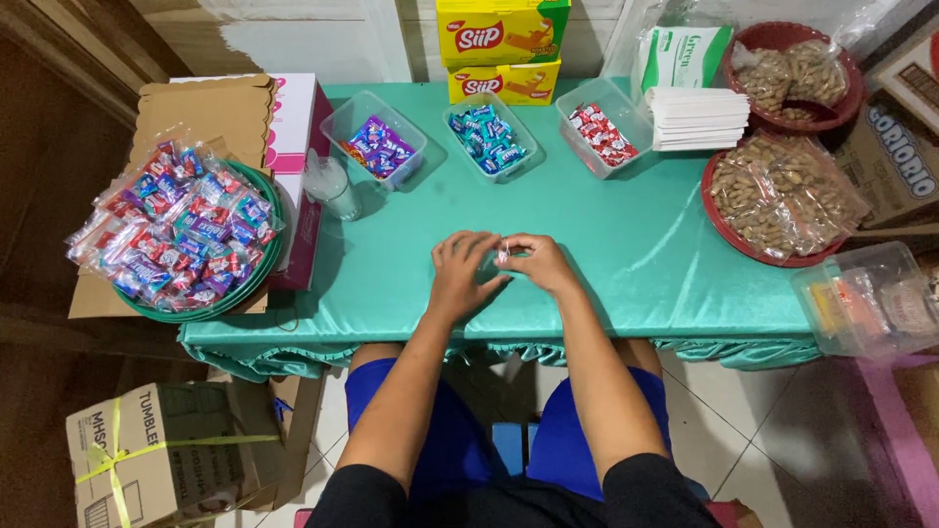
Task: Packaging individual candies into small plastic bags from various containers on a table.
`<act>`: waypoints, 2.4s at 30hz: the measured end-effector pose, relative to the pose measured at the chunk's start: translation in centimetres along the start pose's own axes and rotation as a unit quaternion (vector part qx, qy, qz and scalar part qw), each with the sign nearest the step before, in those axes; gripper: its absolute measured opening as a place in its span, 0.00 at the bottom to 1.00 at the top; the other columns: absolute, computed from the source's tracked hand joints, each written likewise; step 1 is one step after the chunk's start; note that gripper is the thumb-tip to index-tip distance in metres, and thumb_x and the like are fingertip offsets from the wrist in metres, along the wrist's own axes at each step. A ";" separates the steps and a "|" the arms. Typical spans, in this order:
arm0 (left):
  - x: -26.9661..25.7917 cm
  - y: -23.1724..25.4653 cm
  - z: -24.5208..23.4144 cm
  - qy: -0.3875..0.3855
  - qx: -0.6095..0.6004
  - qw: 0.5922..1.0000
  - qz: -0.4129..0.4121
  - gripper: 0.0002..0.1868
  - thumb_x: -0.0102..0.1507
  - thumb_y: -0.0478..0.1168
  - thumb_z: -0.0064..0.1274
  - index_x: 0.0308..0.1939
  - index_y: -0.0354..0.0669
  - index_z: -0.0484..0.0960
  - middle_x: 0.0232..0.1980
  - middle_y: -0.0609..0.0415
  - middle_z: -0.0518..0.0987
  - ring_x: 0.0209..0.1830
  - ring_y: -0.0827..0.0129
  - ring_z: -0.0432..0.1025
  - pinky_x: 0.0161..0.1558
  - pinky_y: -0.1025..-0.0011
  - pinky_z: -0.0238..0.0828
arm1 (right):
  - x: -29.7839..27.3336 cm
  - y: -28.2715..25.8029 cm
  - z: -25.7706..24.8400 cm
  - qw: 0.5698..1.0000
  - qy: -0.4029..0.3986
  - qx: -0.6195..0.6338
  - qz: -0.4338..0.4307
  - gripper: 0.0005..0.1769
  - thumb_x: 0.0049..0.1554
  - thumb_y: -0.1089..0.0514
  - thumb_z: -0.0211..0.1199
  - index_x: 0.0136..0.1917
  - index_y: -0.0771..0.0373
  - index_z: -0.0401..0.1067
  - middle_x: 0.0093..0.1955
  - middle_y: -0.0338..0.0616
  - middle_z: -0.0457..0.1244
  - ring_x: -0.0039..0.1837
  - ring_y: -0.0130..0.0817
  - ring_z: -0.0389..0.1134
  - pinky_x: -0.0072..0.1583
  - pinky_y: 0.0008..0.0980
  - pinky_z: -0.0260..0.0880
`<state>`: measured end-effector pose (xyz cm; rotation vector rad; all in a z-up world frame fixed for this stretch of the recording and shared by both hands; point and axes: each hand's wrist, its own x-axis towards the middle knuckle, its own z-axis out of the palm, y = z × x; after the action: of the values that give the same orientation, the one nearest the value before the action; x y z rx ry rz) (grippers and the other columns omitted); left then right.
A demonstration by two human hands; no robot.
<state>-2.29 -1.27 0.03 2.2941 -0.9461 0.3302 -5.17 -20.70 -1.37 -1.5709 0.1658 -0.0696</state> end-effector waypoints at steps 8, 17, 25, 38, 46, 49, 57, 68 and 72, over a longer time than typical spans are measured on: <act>-0.5 -1.5 1.9 0.060 0.007 0.997 0.039 0.32 0.52 0.50 0.71 0.60 0.61 0.79 0.51 0.65 0.80 0.59 0.65 0.69 0.62 0.54 0.58 | -0.3 0.2 0.7 0.988 -0.008 -0.148 -0.053 0.18 0.43 0.59 0.79 0.48 0.61 0.82 0.52 0.42 0.73 0.56 0.33 0.73 0.61 0.34 0.71; 0.1 -0.4 0.4 0.063 -0.078 0.995 0.027 0.28 0.52 0.44 0.70 0.56 0.55 0.82 0.48 0.62 0.82 0.52 0.65 0.75 0.54 0.65 0.69 | -0.4 0.9 1.5 0.981 0.035 -0.178 -0.067 0.12 0.46 0.53 0.79 0.44 0.54 0.82 0.47 0.32 0.74 0.47 0.26 0.74 0.55 0.30 0.73; 0.1 -0.6 0.1 0.048 -0.104 0.993 -0.012 0.24 0.56 0.38 0.68 0.56 0.51 0.83 0.50 0.58 0.84 0.51 0.62 0.77 0.55 0.64 0.69 | -1.9 -2.3 2.0 0.978 0.061 -0.168 -0.104 0.06 0.52 0.60 0.72 0.45 0.58 0.82 0.50 0.42 0.74 0.51 0.39 0.75 0.53 0.36 0.76; 1.6 -0.2 -0.7 0.034 -0.252 0.934 -0.250 0.24 0.55 0.40 0.72 0.54 0.49 0.82 0.44 0.48 0.86 0.49 0.50 0.80 0.53 0.54 0.75 | 8.2 -5.2 -13.3 0.928 0.292 -0.180 -0.143 0.10 0.54 0.65 0.66 0.51 0.60 0.79 0.41 0.47 0.72 0.40 0.37 0.74 0.47 0.36 0.73; 2.5 0.4 -1.1 -0.014 -0.210 0.939 -0.272 0.22 0.56 0.42 0.72 0.52 0.50 0.82 0.41 0.49 0.87 0.46 0.50 0.81 0.51 0.54 0.76 | 23.0 -3.0 -19.4 0.831 0.305 -0.463 -0.047 0.10 0.53 0.50 0.69 0.50 0.46 0.82 0.41 0.28 0.73 0.49 0.32 0.76 0.53 0.32 0.74; 3.0 0.7 -1.4 -0.024 -0.189 0.941 -0.280 0.22 0.56 0.43 0.71 0.53 0.52 0.82 0.42 0.50 0.87 0.47 0.51 0.81 0.50 0.55 0.76 | 26.4 -2.3 -18.9 0.828 0.210 -0.517 0.057 0.14 0.52 0.55 0.70 0.48 0.65 0.80 0.47 0.59 0.71 0.56 0.59 0.73 0.58 0.54 0.75; 2.5 0.1 -1.1 -0.054 -0.176 0.951 -0.249 0.18 0.58 0.45 0.66 0.50 0.53 0.81 0.54 0.63 0.85 0.50 0.67 0.78 0.50 0.68 0.73 | 26.5 -1.4 -17.4 0.820 0.204 -0.529 0.080 0.04 0.54 0.65 0.65 0.45 0.66 0.78 0.49 0.58 0.67 0.51 0.59 0.69 0.51 0.53 0.70; 3.3 1.3 -1.8 -0.022 -0.177 0.947 -0.267 0.24 0.54 0.43 0.72 0.52 0.51 0.81 0.40 0.47 0.85 0.45 0.47 0.79 0.48 0.53 0.75 | 21.8 -5.7 -16.7 0.861 0.227 -0.455 -0.014 0.07 0.57 0.62 0.65 0.48 0.61 0.82 0.45 0.61 0.69 0.53 0.62 0.72 0.56 0.55 0.75; 2.9 1.6 -2.1 -0.021 -0.185 0.946 -0.267 0.25 0.54 0.44 0.73 0.53 0.51 0.81 0.42 0.47 0.86 0.47 0.46 0.79 0.50 0.51 0.75 | 16.1 -9.2 -15.1 0.858 0.271 -0.408 -0.155 0.09 0.57 0.63 0.66 0.51 0.64 0.82 0.44 0.59 0.67 0.52 0.61 0.71 0.56 0.52 0.71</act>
<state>-1.34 -2.40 3.66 2.1022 -0.3340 -0.1221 9.02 -38.05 6.93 -2.3903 0.4212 -0.7910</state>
